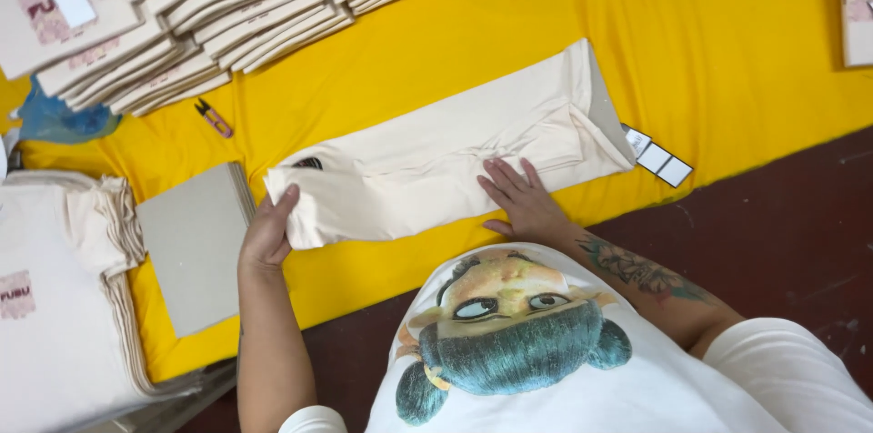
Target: Folding white t-shirts using a cardboard template to ensure uniform size and stacking them on a work table.
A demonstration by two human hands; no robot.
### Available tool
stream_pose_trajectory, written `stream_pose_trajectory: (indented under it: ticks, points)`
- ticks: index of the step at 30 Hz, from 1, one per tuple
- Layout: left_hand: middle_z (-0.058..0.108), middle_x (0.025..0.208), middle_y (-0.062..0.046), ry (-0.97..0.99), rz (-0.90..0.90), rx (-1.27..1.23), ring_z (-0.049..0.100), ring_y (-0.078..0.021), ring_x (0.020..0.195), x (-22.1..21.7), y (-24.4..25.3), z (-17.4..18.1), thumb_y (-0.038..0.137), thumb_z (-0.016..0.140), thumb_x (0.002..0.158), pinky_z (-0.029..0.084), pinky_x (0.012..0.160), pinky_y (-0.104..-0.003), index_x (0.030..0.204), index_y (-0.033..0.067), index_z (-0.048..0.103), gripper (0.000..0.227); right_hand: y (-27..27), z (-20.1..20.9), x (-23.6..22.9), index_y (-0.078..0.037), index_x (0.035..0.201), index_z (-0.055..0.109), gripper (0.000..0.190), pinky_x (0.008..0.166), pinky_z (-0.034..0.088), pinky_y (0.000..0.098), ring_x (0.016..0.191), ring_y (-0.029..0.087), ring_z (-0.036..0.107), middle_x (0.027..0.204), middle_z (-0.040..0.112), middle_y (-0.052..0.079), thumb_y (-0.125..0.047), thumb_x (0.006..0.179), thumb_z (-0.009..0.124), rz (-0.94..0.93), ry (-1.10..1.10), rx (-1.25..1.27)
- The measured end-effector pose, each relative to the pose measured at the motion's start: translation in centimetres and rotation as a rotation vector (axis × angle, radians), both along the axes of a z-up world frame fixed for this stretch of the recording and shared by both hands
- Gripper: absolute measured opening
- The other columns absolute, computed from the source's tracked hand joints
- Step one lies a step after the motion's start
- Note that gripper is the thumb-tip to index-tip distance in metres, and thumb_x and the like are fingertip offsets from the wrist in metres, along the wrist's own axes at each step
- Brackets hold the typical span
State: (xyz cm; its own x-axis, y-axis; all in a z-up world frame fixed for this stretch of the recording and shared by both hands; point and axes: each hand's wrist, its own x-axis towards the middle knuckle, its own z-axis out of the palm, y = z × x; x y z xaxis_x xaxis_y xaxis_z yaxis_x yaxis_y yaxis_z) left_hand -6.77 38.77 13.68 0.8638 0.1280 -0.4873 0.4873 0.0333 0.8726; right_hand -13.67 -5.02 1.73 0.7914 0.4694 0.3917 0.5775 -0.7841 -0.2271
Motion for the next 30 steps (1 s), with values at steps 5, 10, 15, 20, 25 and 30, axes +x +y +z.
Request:
stream_pose_trajectory:
  ticks: [5,10,15,20,25,30]
  points:
    - [0.069,0.125,-0.017,-0.238,-0.163,-0.41,0.071,-0.0272,0.111,8.0,-12.8,-2.5,0.028,0.065,0.103,0.058,0.098,-0.05,0.145,0.0092,0.053,0.048,-0.4,0.4,0.1,-0.015,0.149,0.05,0.074,0.123,0.02,0.0588,0.152,0.031,0.034,0.162,0.04,0.013,-0.066,0.095,0.054,0.032,0.004,0.066]
    - [0.062,0.133,-0.02,-0.136,-0.405,-0.646,0.064,-0.0303,0.118,11.5,-39.1,-4.2,0.029,0.073,0.104,0.051,0.105,-0.053,0.15,-0.0009,0.041,0.063,-0.7,-1.5,0.0,-0.012,0.119,0.069,0.055,0.117,0.031,0.0591,0.13,0.037,0.056,0.123,0.065,0.014,-0.061,0.095,0.06,0.039,-0.033,0.163]
    - [0.058,0.134,-0.028,0.143,-0.819,-0.286,0.073,-0.0331,0.095,9.7,-51.6,-7.4,0.038,0.068,0.099,0.067,0.073,-0.044,0.163,0.0024,0.016,0.089,0.0,-5.2,-1.0,-0.016,0.083,0.073,0.043,0.077,0.048,0.0493,0.075,0.031,0.07,0.067,0.062,0.008,-0.051,0.099,0.054,0.001,0.133,0.196]
    - [0.057,0.137,-0.031,0.102,-1.001,-0.18,0.072,-0.0369,0.105,9.2,-51.3,-10.1,0.046,0.066,0.101,0.065,0.085,-0.042,0.163,0.0128,0.021,0.084,-1.9,-2.9,-1.6,-0.016,0.095,0.073,0.031,0.081,0.049,0.049,0.088,0.031,0.069,0.082,0.065,0.008,-0.042,0.1,0.057,0.031,0.244,0.27]
    - [0.059,0.138,-0.021,-0.813,-0.932,0.315,0.059,-0.0385,0.131,5.8,-40.8,-4.4,0.028,0.06,0.106,0.046,0.114,-0.054,0.149,0.008,0.046,0.049,-11.2,1.6,-2.3,-0.018,0.108,0.079,0.02,0.093,0.053,0.0428,0.109,0.029,0.07,0.112,0.073,0.007,-0.025,0.092,0.07,-0.267,0.023,0.558]
    - [0.051,0.133,-0.014,-1.102,-0.675,0.77,0.052,-0.038,0.132,1.4,-32.4,-9.2,0.014,0.051,0.105,0.043,0.116,-0.051,0.119,0.0074,0.051,0.016,-20.8,3.4,-0.4,-0.006,0.122,0.064,0.054,0.085,0.049,0.0485,0.098,0.036,0.065,0.097,0.066,0.01,-0.041,0.088,0.089,-1.021,0.19,0.336]
